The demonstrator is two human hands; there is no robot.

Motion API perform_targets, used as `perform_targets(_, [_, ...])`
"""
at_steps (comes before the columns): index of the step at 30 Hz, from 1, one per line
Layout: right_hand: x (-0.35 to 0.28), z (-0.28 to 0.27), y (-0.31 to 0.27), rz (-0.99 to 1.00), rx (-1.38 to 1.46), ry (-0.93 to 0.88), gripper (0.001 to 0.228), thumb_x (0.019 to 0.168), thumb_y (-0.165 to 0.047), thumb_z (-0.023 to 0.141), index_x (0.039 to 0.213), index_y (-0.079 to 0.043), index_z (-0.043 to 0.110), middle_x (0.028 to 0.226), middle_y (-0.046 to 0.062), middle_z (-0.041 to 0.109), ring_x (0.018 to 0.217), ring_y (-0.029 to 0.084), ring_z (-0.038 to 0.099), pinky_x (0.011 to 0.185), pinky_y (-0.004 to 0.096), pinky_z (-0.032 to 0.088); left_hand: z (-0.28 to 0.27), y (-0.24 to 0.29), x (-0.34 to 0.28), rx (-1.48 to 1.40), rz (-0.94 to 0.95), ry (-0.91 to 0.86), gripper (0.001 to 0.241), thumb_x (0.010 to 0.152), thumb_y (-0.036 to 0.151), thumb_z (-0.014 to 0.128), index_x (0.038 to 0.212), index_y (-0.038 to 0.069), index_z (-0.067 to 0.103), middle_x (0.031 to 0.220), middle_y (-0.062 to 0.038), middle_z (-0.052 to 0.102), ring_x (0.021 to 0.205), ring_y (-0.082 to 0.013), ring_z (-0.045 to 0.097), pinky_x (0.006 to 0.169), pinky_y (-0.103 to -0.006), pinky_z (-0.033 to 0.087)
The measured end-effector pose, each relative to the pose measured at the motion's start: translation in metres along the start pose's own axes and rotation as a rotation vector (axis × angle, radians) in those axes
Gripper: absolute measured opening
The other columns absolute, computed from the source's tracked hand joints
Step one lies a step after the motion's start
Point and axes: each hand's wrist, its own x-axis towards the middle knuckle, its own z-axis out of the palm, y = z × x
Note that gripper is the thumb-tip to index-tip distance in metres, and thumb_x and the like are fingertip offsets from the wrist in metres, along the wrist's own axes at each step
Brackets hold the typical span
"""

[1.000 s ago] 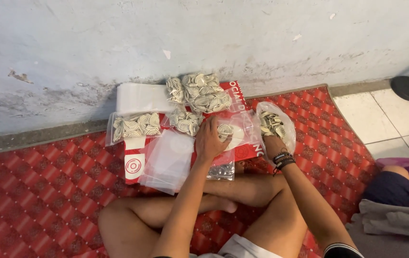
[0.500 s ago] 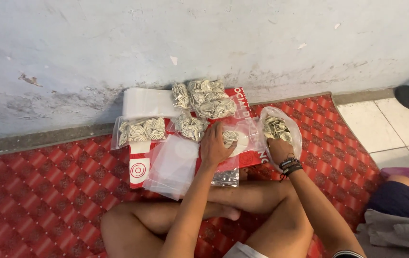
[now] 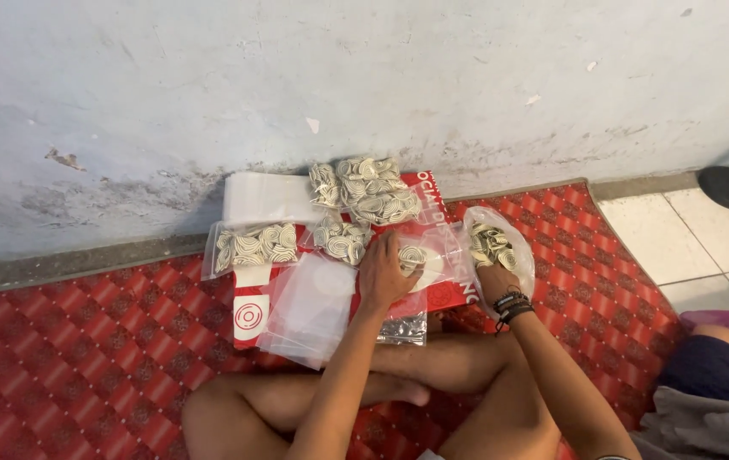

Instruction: Packaging rubber bands into small plastic bags by hand.

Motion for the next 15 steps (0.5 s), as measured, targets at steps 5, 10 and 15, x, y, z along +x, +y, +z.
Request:
perform_targets(5, [-0.023, -0.012, 0.031, -0.460, -0.396, 0.060, 0.033, 0.095, -0.014, 0.053, 0.114, -0.004, 0.078, 0.119, 0.021, 0.076, 0.112, 0.044, 0.074, 0.092, 0.054, 0.060, -0.005, 0.002, 0.001, -0.033, -0.011, -0.040, 0.082, 0.066, 0.053, 0.081, 0.129, 0.006, 0.057, 0.123, -0.019, 0.064, 0.108, -0.0379, 0.069, 0.091, -0.0482, 0.057])
perform_targets(10, [-0.023, -0.009, 0.033, -0.516, -0.391, 0.068, 0.029, 0.095, -0.010, 0.057, 0.114, -0.002, 0.078, 0.120, 0.023, 0.072, 0.113, 0.048, 0.072, 0.093, 0.059, 0.058, -0.009, 0.004, 0.002, -0.020, -0.014, -0.056, 0.083, 0.067, 0.053, 0.081, 0.131, 0.005, 0.056, 0.123, -0.019, 0.064, 0.109, -0.0375, 0.069, 0.092, -0.0480, 0.057])
perform_targets(15, [0.038, 0.029, 0.047, -0.457, -0.369, 0.171, 0.026, 0.094, -0.019, 0.060, 0.109, -0.014, 0.080, 0.109, 0.014, 0.079, 0.108, 0.040, 0.076, 0.086, 0.052, 0.062, -0.010, 0.003, 0.001, -0.026, -0.024, -0.083, 0.084, 0.066, 0.051, 0.082, 0.131, 0.006, 0.055, 0.123, -0.019, 0.064, 0.107, -0.0382, 0.069, 0.091, -0.0488, 0.057])
